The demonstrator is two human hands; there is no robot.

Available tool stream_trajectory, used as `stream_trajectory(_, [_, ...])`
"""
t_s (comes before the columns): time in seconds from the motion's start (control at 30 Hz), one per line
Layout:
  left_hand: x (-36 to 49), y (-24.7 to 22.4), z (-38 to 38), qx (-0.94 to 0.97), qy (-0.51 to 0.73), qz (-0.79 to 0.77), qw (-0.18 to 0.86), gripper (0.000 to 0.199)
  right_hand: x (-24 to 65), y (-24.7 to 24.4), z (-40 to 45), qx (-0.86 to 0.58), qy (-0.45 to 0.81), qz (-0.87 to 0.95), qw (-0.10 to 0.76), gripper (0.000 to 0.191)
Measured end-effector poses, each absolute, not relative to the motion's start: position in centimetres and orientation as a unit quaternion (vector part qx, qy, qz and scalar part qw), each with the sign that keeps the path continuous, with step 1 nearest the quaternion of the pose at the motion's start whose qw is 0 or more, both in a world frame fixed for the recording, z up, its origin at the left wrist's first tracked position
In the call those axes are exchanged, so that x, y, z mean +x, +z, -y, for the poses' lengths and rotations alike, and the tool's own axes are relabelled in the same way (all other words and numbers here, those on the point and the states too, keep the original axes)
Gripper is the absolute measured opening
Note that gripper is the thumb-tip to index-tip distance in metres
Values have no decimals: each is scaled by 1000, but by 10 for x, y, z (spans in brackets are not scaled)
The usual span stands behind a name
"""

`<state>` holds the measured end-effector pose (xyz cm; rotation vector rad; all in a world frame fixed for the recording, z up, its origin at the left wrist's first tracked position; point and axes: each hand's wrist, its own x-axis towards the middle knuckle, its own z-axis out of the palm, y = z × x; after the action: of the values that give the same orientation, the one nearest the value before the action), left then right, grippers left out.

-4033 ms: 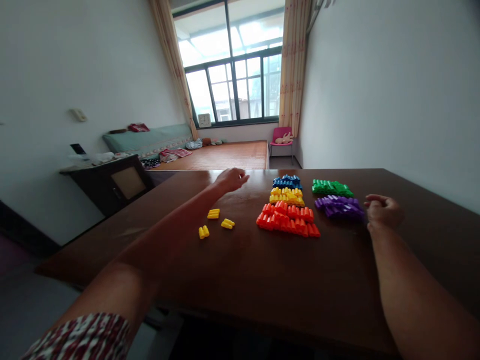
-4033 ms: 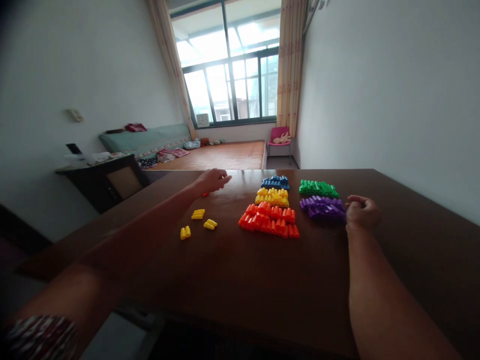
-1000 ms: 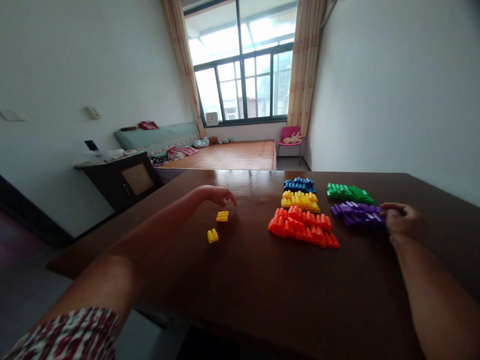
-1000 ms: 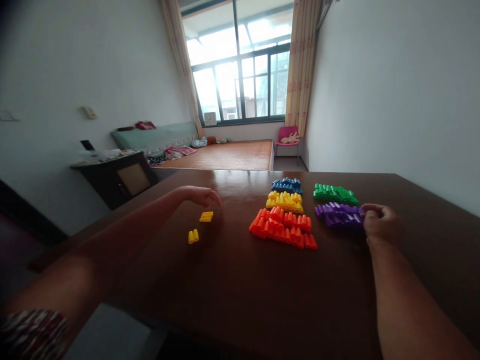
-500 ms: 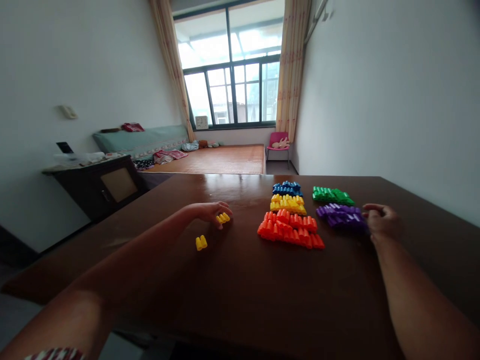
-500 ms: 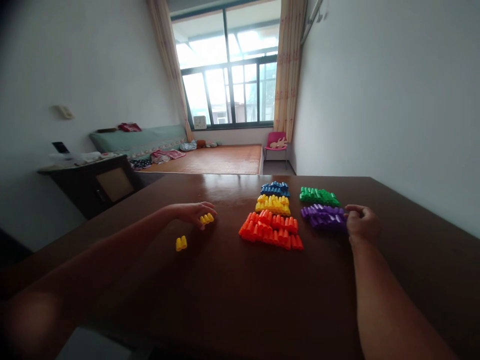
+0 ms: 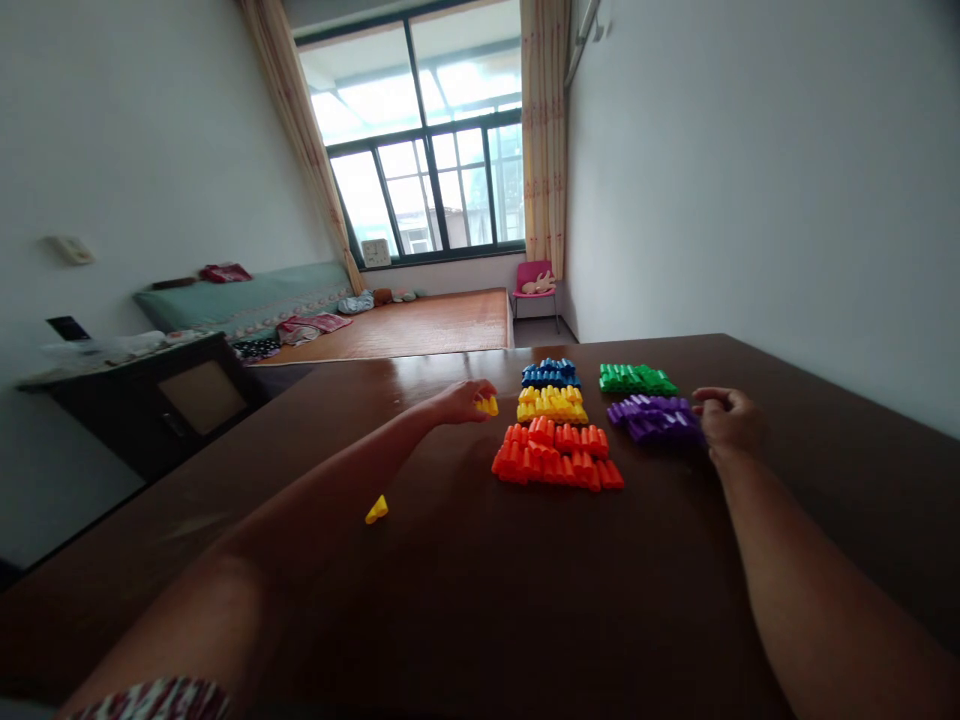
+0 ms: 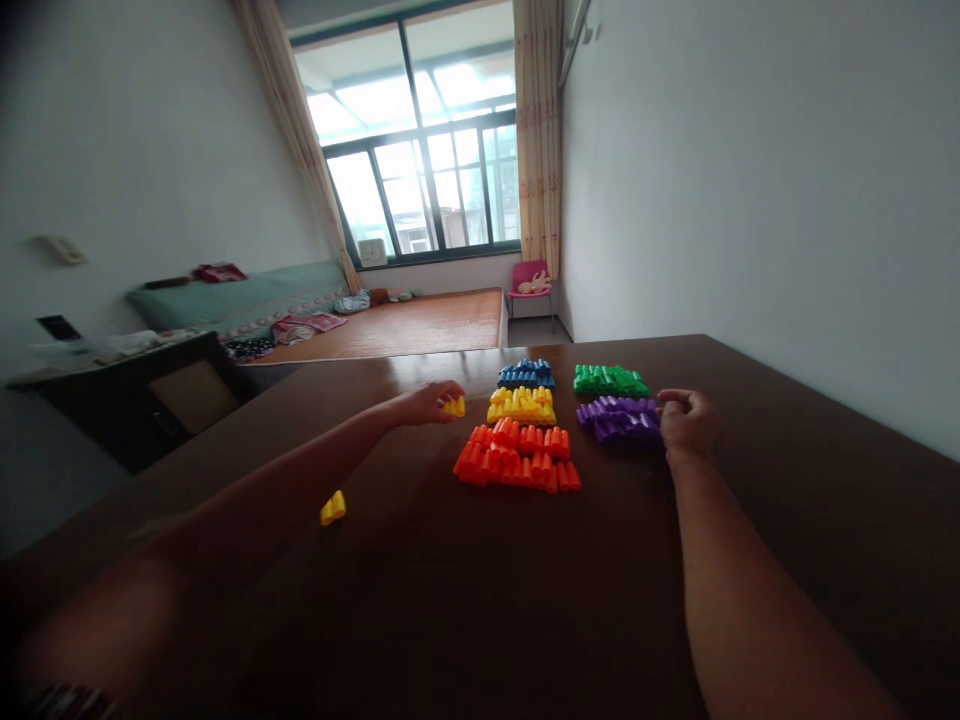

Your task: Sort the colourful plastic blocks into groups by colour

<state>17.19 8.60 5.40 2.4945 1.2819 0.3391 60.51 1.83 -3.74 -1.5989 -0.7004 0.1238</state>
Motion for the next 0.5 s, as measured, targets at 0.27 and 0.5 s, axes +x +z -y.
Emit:
stream_trajectory(0.27, [253,51,-114,896,141,-405,120,45,604,-38,-21,-690,51,315,650,28])
stream_trajectory(0.5, [284,53,-124,909,87,-393,110,39,602,-36,-20,-690,57,325,645,27])
